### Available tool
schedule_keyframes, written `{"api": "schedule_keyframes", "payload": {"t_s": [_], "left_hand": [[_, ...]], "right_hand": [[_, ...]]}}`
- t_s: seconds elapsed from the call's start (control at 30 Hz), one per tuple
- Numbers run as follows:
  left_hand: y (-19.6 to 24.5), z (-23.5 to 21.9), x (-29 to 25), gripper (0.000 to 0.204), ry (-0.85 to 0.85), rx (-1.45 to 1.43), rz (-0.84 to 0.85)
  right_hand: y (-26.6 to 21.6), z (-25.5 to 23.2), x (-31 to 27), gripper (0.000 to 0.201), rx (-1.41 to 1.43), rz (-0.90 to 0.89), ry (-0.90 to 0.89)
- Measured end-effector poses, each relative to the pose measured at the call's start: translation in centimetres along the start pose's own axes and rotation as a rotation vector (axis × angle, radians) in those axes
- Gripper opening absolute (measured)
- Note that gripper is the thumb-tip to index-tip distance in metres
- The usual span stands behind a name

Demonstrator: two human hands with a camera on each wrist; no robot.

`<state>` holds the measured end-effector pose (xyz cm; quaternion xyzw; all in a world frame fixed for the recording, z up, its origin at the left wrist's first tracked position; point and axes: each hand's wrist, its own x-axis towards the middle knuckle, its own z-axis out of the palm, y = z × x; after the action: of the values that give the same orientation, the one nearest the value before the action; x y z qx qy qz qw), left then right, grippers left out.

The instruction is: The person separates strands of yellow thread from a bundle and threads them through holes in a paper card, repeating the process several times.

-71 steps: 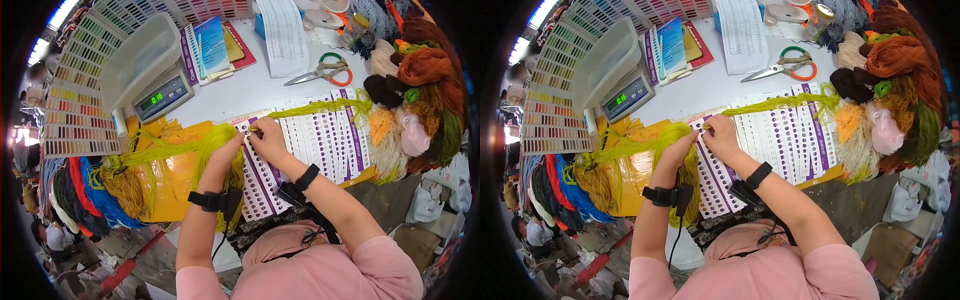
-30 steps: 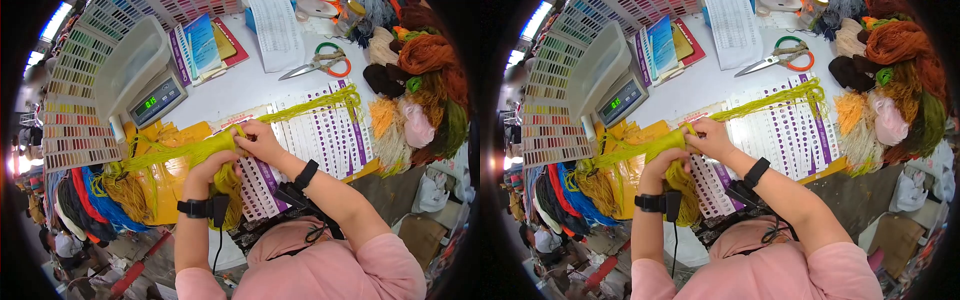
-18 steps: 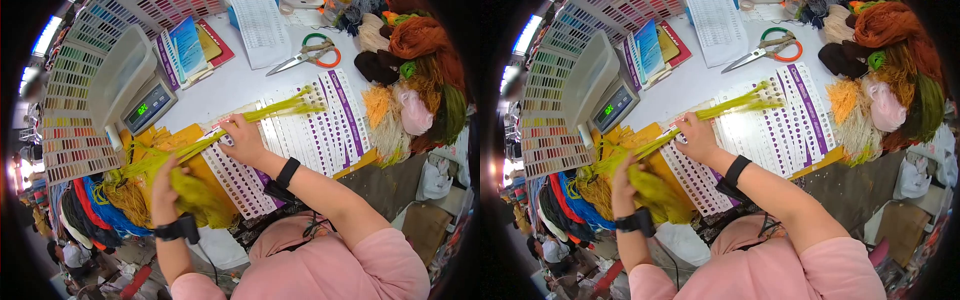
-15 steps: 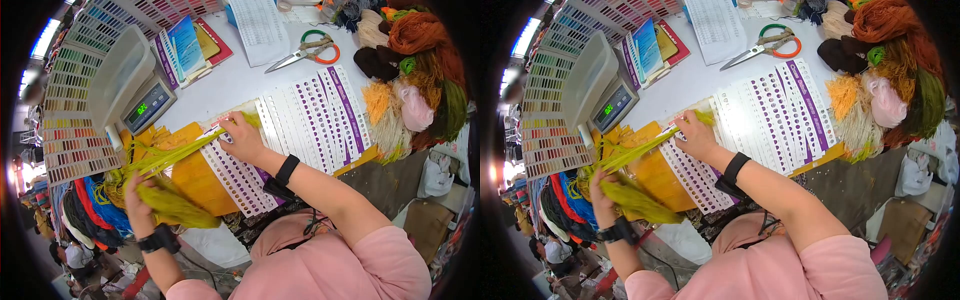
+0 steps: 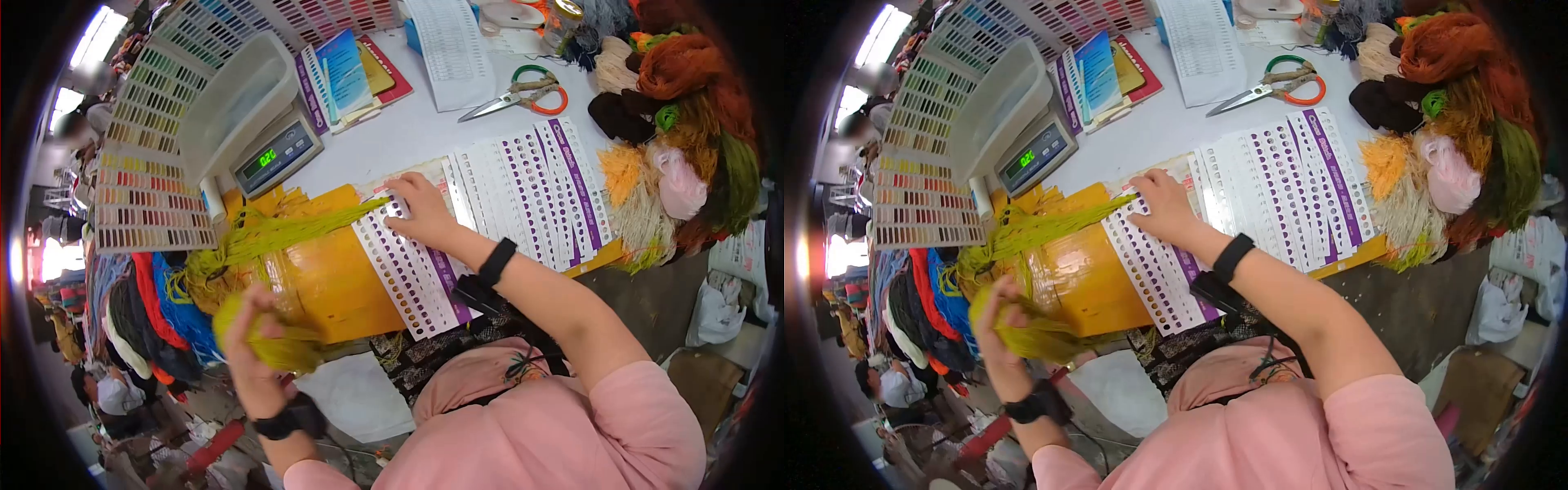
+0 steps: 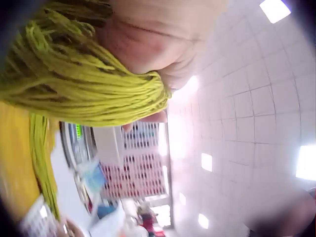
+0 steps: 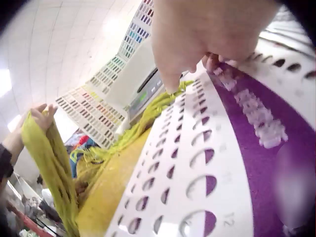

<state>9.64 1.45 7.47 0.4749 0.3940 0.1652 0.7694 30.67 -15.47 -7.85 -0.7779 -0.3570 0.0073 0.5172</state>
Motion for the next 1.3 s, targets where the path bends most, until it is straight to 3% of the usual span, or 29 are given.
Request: {"api": "schedule_keyframes", "payload": {"t_s": [0.07,0.13,0.17,0.23,0.27,0.37,0.47,0.67,0.87,1.07,1.2,1.3], "left_hand": [[-3.2,2.5,-1.6,0.037,-0.203,-0.121,-0.097],[-5.2,5.8,-2.4,0.044,-0.289,-0.181,-0.096],[-5.9,7.2,-2.6,0.048,-0.304,-0.191,-0.094],[-6.7,8.9,-3.0,0.054,-0.338,-0.2,-0.092],[-7.1,8.7,-3.0,0.053,-0.441,-0.247,-0.113],[-8.2,7.9,-2.8,0.053,-0.688,-0.301,-0.135],[-7.1,9.0,-4.8,0.057,-0.464,-0.41,-0.152],[-8.7,8.6,-4.8,0.058,-0.672,-0.31,-0.104],[-8.2,8.9,-5.8,0.059,-0.549,-0.474,-0.167],[-8.2,9.2,-6.0,0.061,-0.635,-0.341,-0.119],[-8.5,8.6,-6.1,0.052,-0.534,-0.442,-0.137],[-8.7,8.7,-6.3,0.038,-0.449,-0.361,-0.08]], "right_hand": [[-1.6,-1.5,-0.9,0.026,0.06,0.019,-0.046],[-3.9,-3.1,-2.2,0.018,0.128,0.088,-0.159],[-5.6,-3.9,-2.6,0.008,0.311,0.248,-0.258],[-9.5,-5.5,-3.1,0.007,0.758,0.51,-0.407],[-10.8,-6.0,-3.2,0.006,0.983,0.644,-0.472],[-12.3,-6.6,-3.9,0.007,0.933,0.719,-0.514],[-11.3,-7.3,-4.4,0.009,1.078,0.729,-0.446],[-12.9,-7.6,-4.9,0.008,0.928,0.723,-0.531],[-12.7,-8.3,-5.4,0.009,1.078,0.802,-0.493],[-13.7,-8.2,-5.5,0.007,0.979,0.746,-0.504],[-13.8,-8.5,-5.5,0.008,1.102,0.744,-0.461],[-12.7,-8.5,-5.7,0.012,1.095,0.713,-0.558]]}}
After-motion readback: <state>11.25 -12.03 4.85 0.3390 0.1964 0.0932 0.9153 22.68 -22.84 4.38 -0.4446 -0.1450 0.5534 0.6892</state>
